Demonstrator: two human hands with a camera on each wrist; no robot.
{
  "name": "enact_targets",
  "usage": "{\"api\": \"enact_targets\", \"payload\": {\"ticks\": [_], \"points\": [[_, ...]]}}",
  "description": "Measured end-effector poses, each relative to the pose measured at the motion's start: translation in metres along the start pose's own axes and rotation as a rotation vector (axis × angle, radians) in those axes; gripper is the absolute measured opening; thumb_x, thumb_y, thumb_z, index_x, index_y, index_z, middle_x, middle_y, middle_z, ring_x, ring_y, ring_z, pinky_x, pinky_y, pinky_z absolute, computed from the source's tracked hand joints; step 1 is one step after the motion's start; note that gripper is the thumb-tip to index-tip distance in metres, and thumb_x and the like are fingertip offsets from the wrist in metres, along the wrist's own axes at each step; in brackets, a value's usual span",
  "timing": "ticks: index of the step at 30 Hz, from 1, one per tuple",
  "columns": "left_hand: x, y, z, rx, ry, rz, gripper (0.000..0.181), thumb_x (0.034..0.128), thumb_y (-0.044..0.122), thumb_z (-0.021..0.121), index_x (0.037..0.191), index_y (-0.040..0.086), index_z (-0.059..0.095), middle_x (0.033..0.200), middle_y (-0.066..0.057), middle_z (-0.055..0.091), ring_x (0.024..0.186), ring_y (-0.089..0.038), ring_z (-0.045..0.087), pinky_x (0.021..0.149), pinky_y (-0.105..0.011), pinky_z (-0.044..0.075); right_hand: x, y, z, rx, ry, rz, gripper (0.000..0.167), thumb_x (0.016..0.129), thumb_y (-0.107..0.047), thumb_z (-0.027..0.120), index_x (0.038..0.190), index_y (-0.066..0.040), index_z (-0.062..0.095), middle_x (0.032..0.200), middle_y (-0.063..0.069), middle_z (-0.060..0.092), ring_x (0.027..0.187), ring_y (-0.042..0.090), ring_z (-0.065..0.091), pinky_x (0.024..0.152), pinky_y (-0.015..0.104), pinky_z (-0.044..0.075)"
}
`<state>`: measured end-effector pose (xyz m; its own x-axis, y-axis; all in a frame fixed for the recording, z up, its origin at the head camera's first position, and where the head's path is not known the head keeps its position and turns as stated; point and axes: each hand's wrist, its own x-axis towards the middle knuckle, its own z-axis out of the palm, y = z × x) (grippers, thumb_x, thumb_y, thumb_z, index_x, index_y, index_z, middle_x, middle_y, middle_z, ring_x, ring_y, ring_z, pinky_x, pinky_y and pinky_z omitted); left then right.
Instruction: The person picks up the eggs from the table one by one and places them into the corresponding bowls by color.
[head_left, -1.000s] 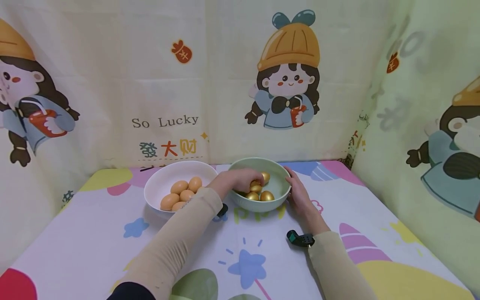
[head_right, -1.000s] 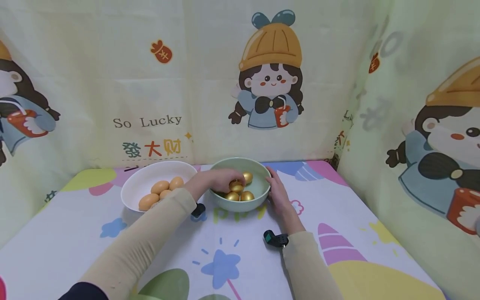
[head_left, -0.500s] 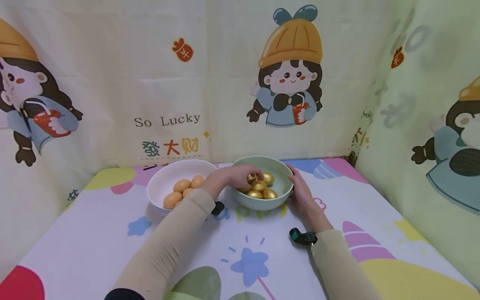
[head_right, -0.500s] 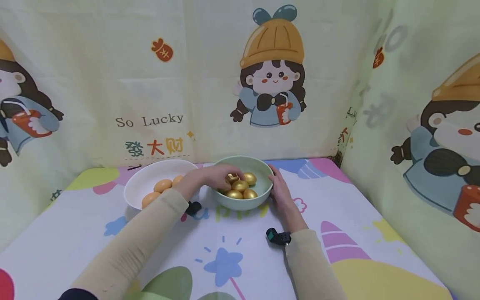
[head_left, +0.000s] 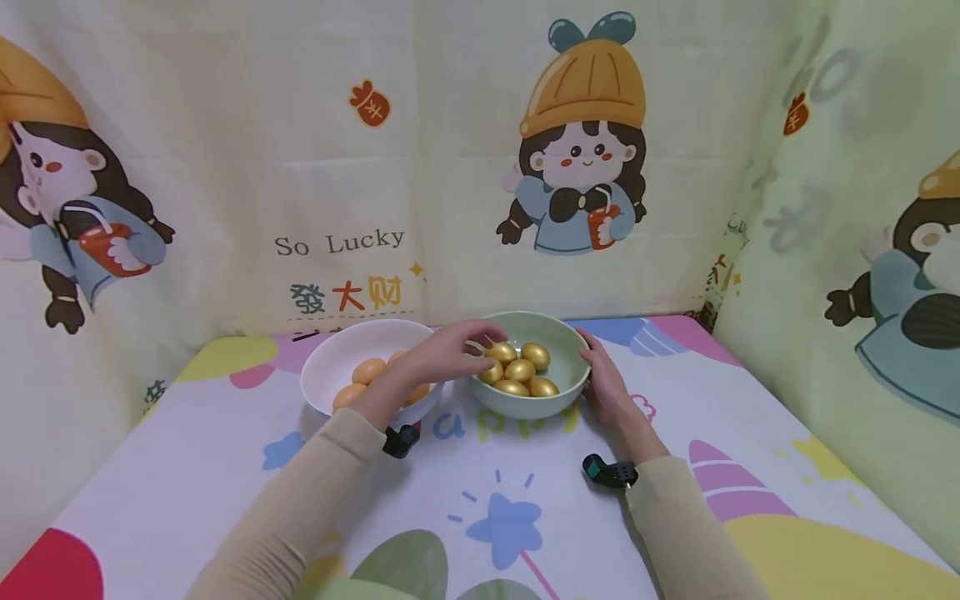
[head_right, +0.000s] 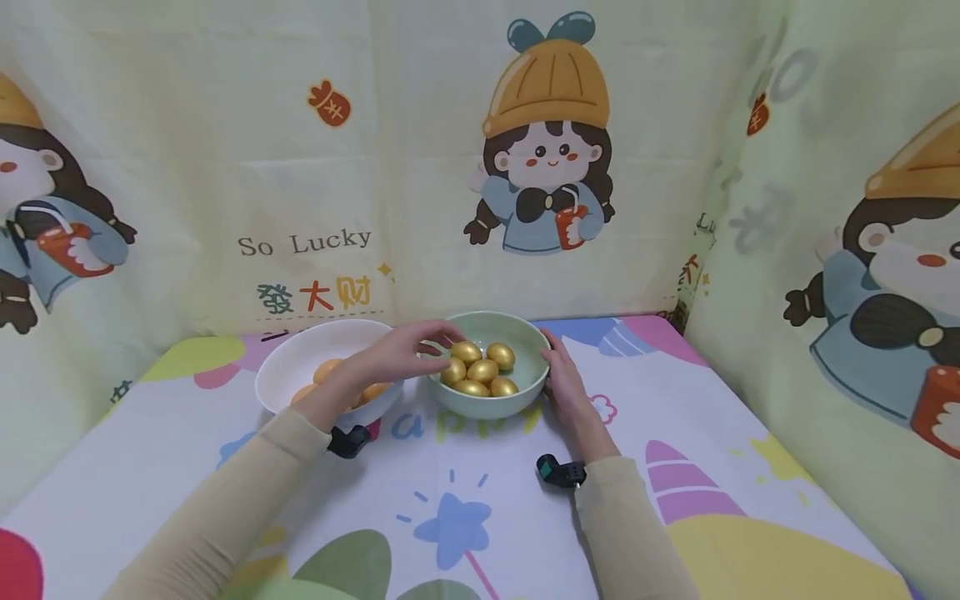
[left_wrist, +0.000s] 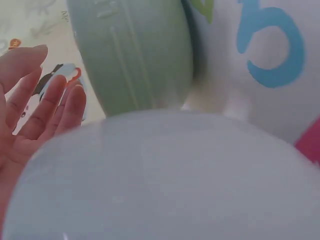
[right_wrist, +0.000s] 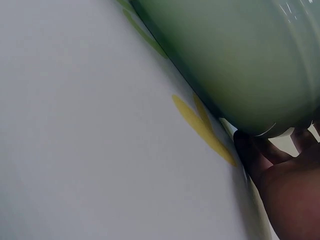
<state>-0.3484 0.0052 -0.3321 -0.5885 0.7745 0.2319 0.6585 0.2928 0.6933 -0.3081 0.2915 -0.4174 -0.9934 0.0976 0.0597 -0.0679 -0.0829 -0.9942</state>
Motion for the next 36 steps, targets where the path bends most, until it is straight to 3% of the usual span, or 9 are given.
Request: {"api": "enact_targets", "payload": {"ticks": [8,14,17,21,27,36], "points": [[-0.026,0.009,-0.005,-0.019,0.025,0.024,0.039,0.0918,0.002,0.068,0.13,0.005,0.061,0.129,-0.006,0.061,0.118,-0.029,0.058,0.101,-0.04,0.049,0.002,0.001,-0.005,-0.005,-0.016,0.005,0.056,0.108,-0.017,0.026,0.163,-0.016,0.017,0.165,0.007,0.02,0.14,0.027,0.033,0.103,0.027,0.039],[-0.045,0.014,-0.006,-0.039,0.043,0.058,0.039,0.0916,0.004,0.071,0.129,0.006,0.061,0.129,-0.005,0.061,0.116,-0.021,0.059,0.099,-0.034,0.05,0.002,0.0,-0.009,-0.001,-0.023,-0.006,0.056,0.108,-0.018,0.027,0.163,-0.015,0.015,0.166,0.007,0.019,0.141,0.027,0.031,0.105,0.028,0.037],[-0.057,0.017,-0.006,-0.035,0.061,0.068,0.039,0.0917,0.004,0.071,0.13,0.005,0.061,0.128,-0.005,0.062,0.118,-0.025,0.06,0.099,-0.031,0.049,0.002,0.0,-0.011,0.007,-0.029,-0.006,0.056,0.108,-0.018,0.026,0.163,-0.015,0.015,0.166,0.007,0.019,0.141,0.027,0.031,0.107,0.028,0.037],[-0.072,0.023,-0.005,-0.042,0.095,0.074,0.04,0.0915,0.004,0.071,0.13,0.003,0.061,0.128,-0.008,0.063,0.119,-0.028,0.059,0.1,-0.032,0.049,0.005,0.0,-0.012,-0.002,-0.034,-0.016,0.056,0.108,-0.016,0.025,0.163,-0.013,0.015,0.166,0.008,0.018,0.144,0.028,0.029,0.113,0.034,0.032],[-0.09,0.03,-0.004,-0.044,0.144,0.079,0.038,0.0903,-0.001,0.069,0.128,0.003,0.062,0.125,-0.008,0.062,0.116,-0.021,0.06,0.099,-0.032,0.05,0.007,-0.004,-0.011,-0.033,-0.035,-0.007,0.056,0.108,-0.018,0.025,0.163,-0.014,0.014,0.167,0.007,0.016,0.145,0.029,0.028,0.116,0.038,0.029],[-0.118,0.036,0.0,-0.058,0.225,0.089,0.036,0.09,0.001,0.072,0.124,0.005,0.064,0.121,-0.014,0.062,0.11,-0.034,0.062,0.094,-0.038,0.053,0.008,-0.008,-0.011,-0.023,-0.044,0.006,0.057,0.108,-0.018,0.023,0.164,-0.017,0.011,0.168,0.005,0.012,0.146,0.028,0.025,0.117,0.039,0.026]]}}
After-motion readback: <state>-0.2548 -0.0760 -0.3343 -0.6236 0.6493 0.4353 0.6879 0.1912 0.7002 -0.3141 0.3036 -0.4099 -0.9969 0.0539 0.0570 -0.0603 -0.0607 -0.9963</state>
